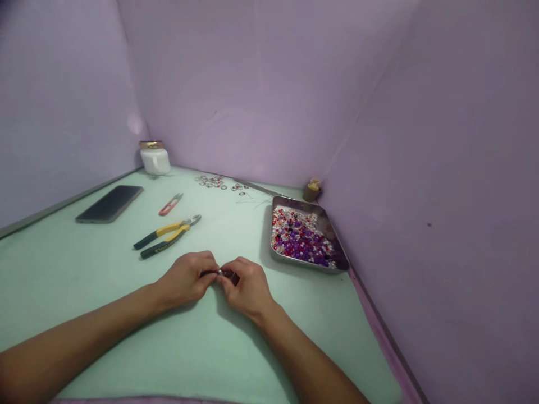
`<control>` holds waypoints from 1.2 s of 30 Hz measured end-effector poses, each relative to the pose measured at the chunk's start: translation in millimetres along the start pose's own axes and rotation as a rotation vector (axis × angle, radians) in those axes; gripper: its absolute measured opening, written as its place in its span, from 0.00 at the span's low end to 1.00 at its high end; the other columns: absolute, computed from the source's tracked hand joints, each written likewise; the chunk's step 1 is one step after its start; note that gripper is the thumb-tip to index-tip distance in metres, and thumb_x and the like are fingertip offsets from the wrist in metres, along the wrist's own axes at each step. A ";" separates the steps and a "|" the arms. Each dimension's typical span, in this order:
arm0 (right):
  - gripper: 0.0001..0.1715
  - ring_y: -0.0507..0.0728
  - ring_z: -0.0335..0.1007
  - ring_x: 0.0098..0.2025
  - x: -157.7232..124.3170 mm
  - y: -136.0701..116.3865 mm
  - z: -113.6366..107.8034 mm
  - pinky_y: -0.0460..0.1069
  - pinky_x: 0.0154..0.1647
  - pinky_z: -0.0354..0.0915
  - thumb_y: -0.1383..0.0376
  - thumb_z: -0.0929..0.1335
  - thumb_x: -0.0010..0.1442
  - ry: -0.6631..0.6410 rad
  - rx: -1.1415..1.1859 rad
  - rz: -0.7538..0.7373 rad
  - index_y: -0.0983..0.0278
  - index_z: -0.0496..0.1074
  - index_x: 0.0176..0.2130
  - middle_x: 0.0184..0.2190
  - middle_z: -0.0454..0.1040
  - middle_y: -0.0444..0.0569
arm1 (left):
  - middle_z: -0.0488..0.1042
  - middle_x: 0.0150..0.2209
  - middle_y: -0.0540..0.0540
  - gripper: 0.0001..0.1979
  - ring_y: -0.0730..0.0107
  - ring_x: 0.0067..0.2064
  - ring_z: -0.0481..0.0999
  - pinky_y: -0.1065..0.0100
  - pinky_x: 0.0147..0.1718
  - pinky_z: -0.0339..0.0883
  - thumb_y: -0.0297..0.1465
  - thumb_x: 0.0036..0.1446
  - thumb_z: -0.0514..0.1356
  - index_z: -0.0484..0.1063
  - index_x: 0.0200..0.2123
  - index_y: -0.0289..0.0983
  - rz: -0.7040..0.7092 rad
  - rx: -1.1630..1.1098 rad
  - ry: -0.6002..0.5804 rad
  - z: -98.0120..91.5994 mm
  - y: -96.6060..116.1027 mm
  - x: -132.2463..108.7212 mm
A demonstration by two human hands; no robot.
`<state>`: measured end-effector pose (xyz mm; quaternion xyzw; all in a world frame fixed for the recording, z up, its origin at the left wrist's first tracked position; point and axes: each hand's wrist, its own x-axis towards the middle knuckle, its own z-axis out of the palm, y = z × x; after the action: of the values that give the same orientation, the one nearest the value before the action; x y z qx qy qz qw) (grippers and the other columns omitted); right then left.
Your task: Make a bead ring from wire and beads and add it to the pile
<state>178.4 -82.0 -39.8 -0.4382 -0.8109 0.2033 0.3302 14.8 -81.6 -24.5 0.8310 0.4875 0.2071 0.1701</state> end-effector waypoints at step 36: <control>0.11 0.46 0.56 0.16 2.8 -4.1 -6.9 0.43 0.15 0.56 0.65 0.69 0.45 0.088 0.666 0.377 0.65 0.73 0.33 0.18 0.68 0.41 | 0.64 0.18 0.54 0.03 0.76 0.21 0.59 0.72 0.21 0.53 0.28 0.44 0.57 0.70 0.24 0.35 -0.189 -0.537 0.084 -6.2 9.0 1.6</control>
<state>179.8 -81.6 -31.4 -0.4568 -0.5905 0.4938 0.4459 18.9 -84.0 -14.6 0.6978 0.4970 0.3465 0.3820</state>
